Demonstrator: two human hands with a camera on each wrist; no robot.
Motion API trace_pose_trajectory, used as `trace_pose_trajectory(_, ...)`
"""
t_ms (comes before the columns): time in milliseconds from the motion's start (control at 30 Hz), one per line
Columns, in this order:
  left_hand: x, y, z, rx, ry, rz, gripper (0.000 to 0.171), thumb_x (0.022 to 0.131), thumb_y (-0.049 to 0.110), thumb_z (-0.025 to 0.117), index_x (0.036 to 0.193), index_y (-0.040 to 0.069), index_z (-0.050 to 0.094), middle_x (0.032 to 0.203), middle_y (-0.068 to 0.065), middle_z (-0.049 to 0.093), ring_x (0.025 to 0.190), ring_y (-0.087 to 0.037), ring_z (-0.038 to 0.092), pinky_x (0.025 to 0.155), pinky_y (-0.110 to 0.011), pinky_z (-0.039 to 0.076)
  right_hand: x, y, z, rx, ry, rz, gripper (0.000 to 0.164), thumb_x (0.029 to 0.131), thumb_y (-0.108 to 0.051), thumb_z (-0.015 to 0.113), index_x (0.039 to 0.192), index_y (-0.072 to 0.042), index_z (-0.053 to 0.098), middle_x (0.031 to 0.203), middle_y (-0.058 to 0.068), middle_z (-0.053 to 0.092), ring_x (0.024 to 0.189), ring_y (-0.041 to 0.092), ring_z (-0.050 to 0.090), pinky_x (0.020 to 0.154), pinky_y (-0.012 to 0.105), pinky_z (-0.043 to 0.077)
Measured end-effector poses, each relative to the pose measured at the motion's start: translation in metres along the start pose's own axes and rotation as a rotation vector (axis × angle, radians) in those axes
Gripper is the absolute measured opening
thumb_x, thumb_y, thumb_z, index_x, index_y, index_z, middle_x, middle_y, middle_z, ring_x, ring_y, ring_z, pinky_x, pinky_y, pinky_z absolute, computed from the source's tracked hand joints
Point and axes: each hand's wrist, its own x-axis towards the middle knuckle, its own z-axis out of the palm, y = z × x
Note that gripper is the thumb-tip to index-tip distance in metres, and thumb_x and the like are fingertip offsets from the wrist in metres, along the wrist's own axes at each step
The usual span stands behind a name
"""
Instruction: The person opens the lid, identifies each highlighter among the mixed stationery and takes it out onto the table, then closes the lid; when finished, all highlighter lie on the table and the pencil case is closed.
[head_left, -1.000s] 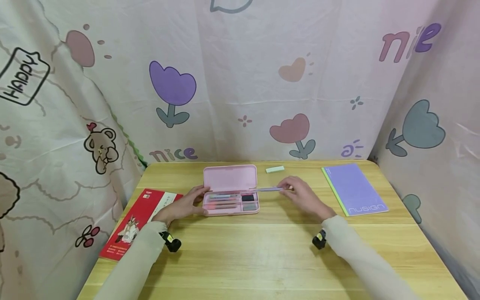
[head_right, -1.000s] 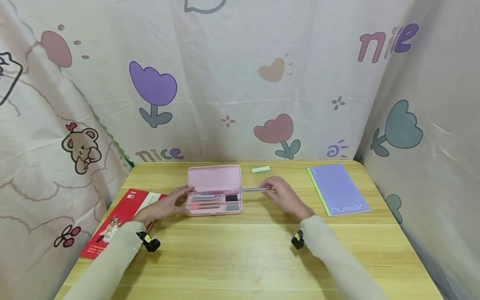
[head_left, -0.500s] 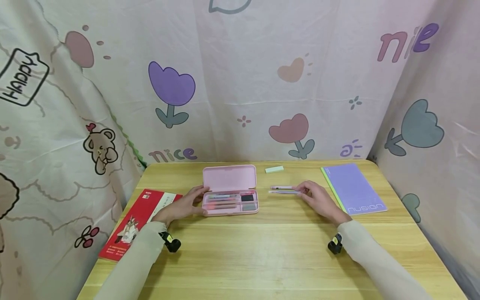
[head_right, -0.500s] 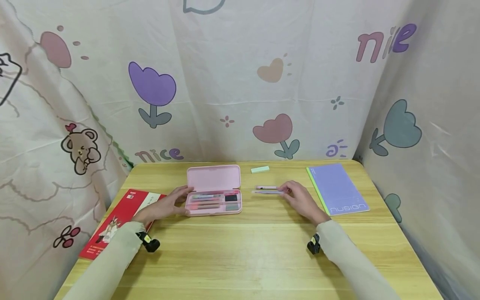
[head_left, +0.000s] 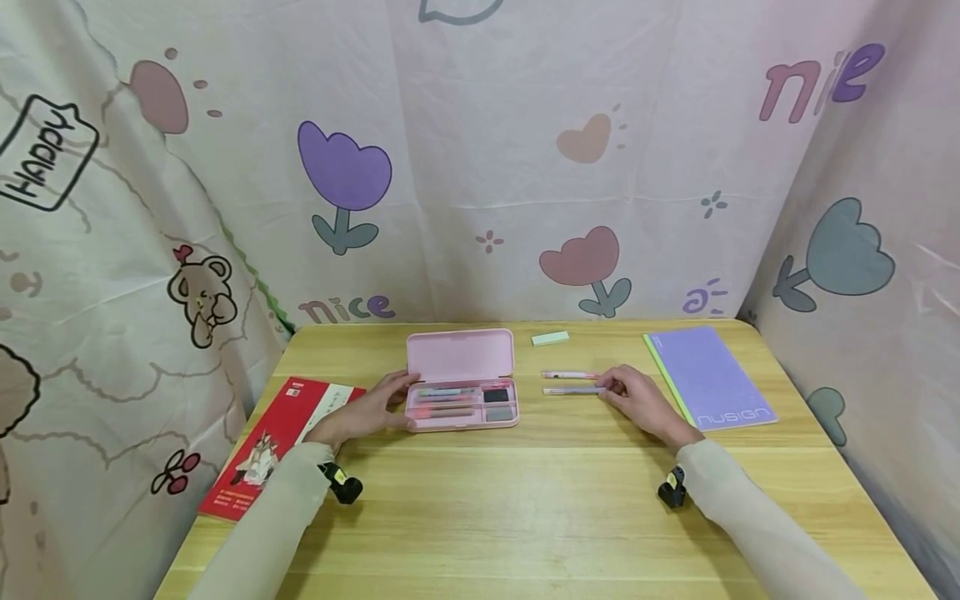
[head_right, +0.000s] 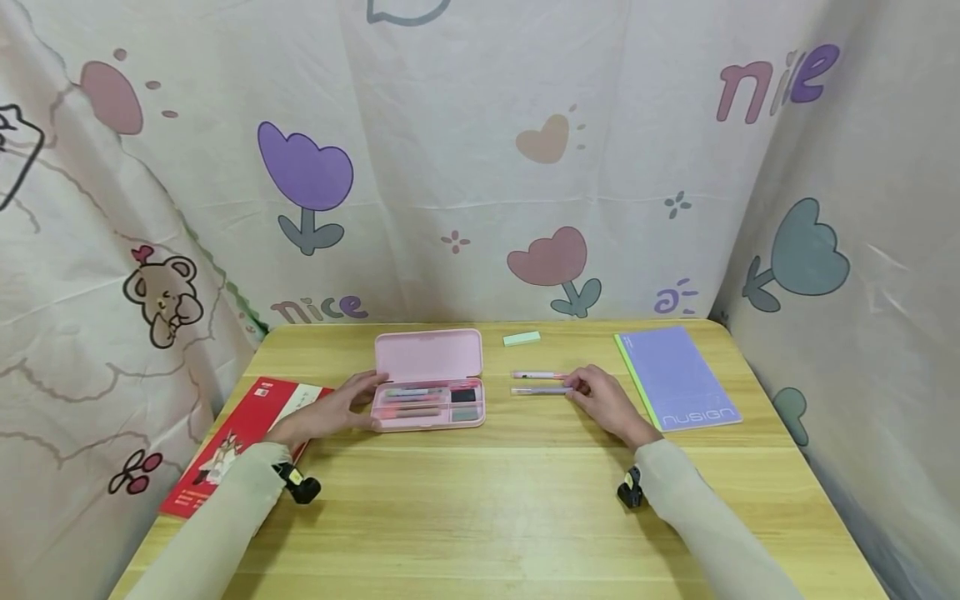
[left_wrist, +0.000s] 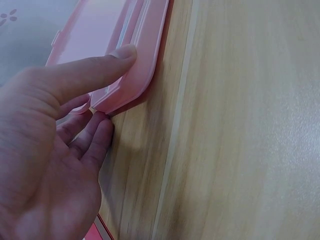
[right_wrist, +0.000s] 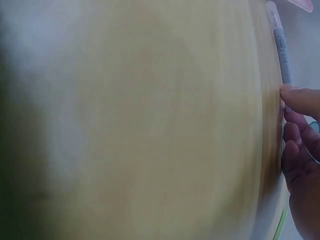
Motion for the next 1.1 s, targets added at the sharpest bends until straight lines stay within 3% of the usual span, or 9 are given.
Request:
trace_pose_trajectory(867, 0.0013, -0.0027, 0.0000, 0.006, -0.001, 0.008, 0.097, 0.096, 0.031, 0.084, 0.174, 0.014, 0.027, 0.178, -0.018, 0.019, 0.152, -0.044, 0.042, 0.126, -0.062, 0.041, 0.0000, -0.0003, -0.0028, -0.011, -0.013, -0.009, 0.019, 0.102, -0.012, 0.078, 0.120, -0.007, 0.078, 0.106, 0.007, 0.070, 0.090, 0.014, 0.060, 0.077, 0.026, 0.052)
trace_pose_trajectory(1100, 0.0003, 0.0000, 0.0000, -0.002, -0.001, -0.001, 0.097, 0.097, 0.031, 0.084, 0.174, 0.015, 0.027, 0.178, -0.018, 0.019, 0.153, -0.044, 0.042, 0.126, -0.063, 0.041, 0.0007, -0.0044, -0.0084, -0.010, 0.042, 0.001, 0.018, 0.102, -0.017, 0.079, 0.118, -0.009, 0.078, 0.108, 0.007, 0.069, 0.092, 0.018, 0.063, 0.081, 0.032, 0.055)
